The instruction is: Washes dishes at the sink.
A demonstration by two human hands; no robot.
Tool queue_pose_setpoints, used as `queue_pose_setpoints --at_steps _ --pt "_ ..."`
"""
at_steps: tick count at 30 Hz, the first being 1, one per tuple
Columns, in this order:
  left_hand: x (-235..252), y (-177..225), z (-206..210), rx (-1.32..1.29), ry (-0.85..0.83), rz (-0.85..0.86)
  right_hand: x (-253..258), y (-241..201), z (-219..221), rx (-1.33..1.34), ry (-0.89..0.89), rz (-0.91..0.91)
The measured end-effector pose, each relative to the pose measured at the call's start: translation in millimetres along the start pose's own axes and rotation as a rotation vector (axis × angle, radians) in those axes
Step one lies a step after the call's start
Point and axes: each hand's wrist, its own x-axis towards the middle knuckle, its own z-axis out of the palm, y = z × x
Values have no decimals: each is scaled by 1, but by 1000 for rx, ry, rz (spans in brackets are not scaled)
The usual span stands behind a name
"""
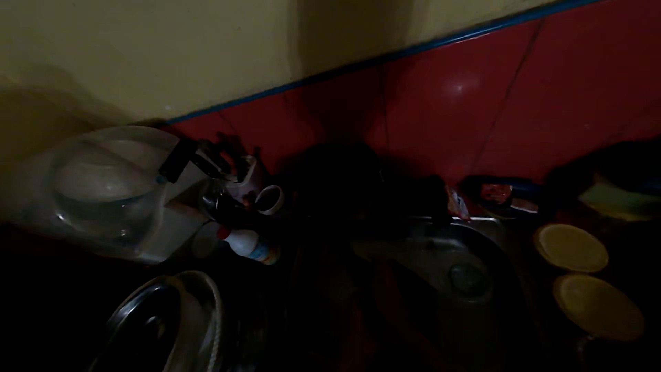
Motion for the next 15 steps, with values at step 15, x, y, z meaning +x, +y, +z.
queue_pose_setpoints --at_steps 15 --pt "-11 6 -6 -47 36 -9 -36 -32 9 -76 -20 -90"
